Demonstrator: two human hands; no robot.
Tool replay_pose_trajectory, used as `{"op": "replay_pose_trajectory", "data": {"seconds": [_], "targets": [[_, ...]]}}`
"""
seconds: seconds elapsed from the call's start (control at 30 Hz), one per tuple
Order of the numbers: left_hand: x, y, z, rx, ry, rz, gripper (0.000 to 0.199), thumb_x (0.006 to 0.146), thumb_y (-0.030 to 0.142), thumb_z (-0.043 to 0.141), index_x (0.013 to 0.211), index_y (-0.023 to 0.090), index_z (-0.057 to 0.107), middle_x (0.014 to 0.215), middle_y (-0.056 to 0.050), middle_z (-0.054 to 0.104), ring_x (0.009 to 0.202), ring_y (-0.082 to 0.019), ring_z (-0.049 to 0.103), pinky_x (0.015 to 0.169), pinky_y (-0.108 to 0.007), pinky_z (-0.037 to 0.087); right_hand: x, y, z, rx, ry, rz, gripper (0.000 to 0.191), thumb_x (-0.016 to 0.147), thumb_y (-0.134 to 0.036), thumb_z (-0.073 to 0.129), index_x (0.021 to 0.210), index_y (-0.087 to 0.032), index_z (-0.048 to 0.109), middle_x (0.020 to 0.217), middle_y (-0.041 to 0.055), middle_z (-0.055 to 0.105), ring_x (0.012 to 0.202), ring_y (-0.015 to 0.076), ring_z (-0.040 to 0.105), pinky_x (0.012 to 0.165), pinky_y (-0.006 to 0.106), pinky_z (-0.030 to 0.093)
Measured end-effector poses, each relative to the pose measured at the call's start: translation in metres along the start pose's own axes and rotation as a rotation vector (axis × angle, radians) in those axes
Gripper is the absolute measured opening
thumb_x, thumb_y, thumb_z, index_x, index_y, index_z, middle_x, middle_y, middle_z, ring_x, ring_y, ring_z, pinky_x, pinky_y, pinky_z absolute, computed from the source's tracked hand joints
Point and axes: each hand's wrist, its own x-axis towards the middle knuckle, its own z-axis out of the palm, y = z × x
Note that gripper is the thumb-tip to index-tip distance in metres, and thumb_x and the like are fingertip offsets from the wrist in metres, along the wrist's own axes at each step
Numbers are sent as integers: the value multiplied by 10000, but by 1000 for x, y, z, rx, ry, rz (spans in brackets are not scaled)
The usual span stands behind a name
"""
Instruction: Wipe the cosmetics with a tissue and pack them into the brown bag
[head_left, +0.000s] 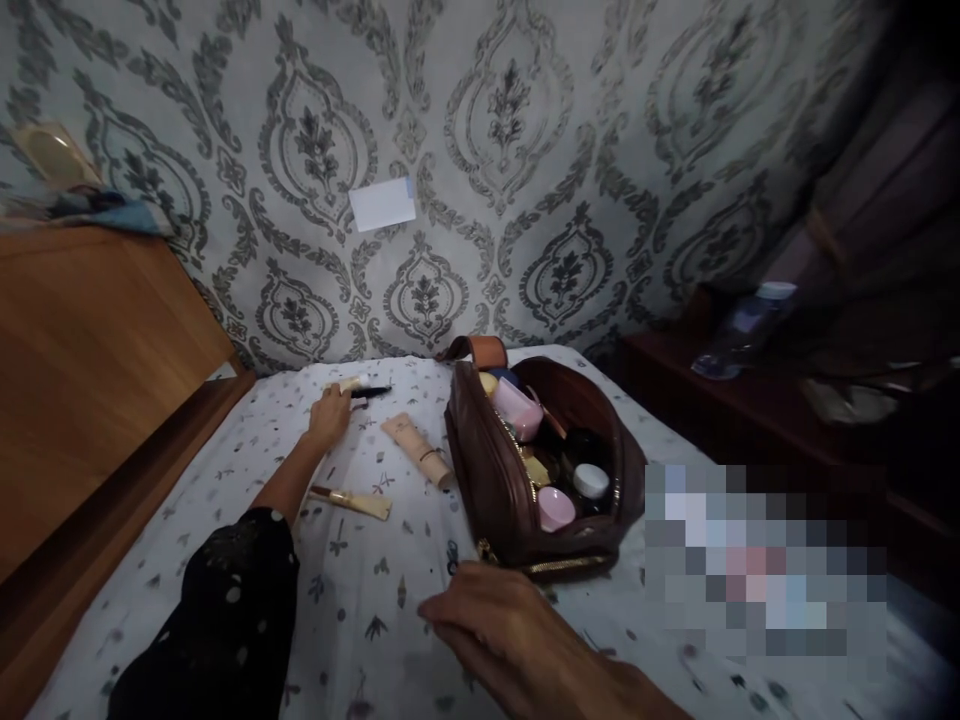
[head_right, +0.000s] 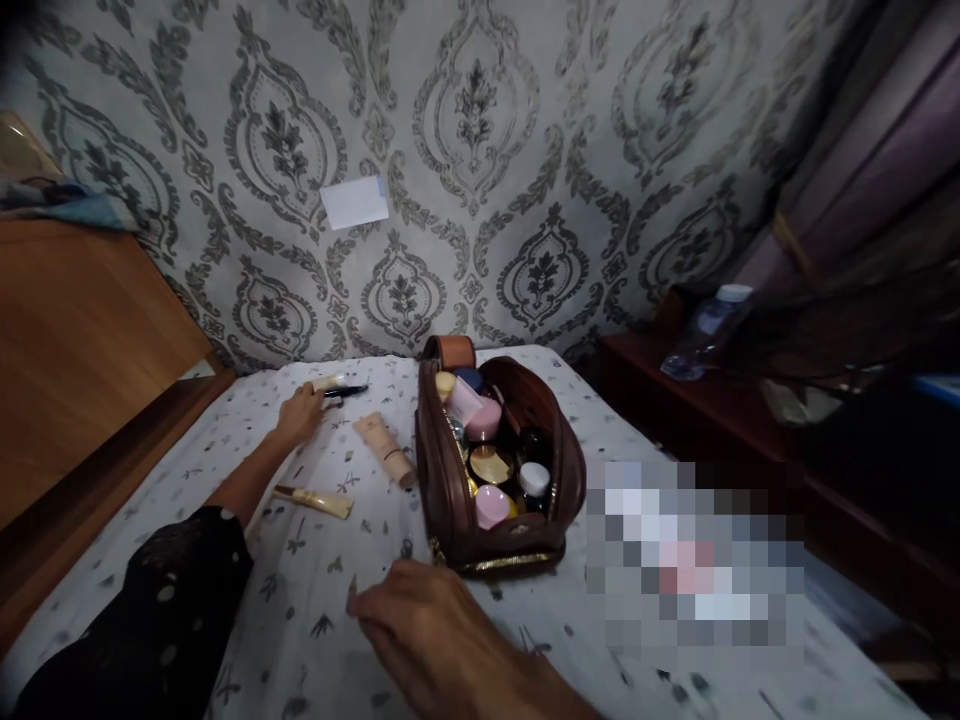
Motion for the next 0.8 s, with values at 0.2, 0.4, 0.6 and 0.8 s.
{"op": "replay_pose_trajectory", "data": {"seconds": [0.2, 0.4, 0.6, 0.8], "targets": [[-11, -7, -2, 6, -31, 22, 343, 943, 147, 423, 1276, 95, 484, 1218, -197, 613, 1196, -299, 525, 916, -378, 469, 20, 22, 27, 207, -26, 255, 212, 884, -239, 582, 1002, -207, 756, 848, 57, 763, 765, 194, 684, 733, 327, 527], [-31, -9, -18, -27, -56, 13, 290, 921, 191, 478, 1177, 82, 561, 1217, -199, 613, 1164, -299, 559, 913, -360, 469, 26, 35, 51, 600, 27, 427, 309, 859, -381, 616, 1055, -160, 705, 802, 52, 734, 591, 125, 611, 547, 241, 477], [-105, 22, -53, -140, -67, 268, 258, 972, 311, 457, 1169, 203, 583, 1119, -62, 641, 996, -198, 622, 829, -273, 489, 25, 49, 60, 874, 183, 482, 603, 755, -620, 697, 1144, -167, 613, 895, 56, 665, 692, 159, 673, 514, 233, 479], [-200, 64, -65, -8, -2, 687, 372, 839, -8, 432, 1138, 182, 545, 1113, -96, 615, 1063, -246, 575, 793, -318, 499, 20, 51, 64, 875, 196, 491, 534, 785, -700, 628, 775, -171, 555, 637, 0, 619, 531, 107, 563, 503, 228, 429]]}}
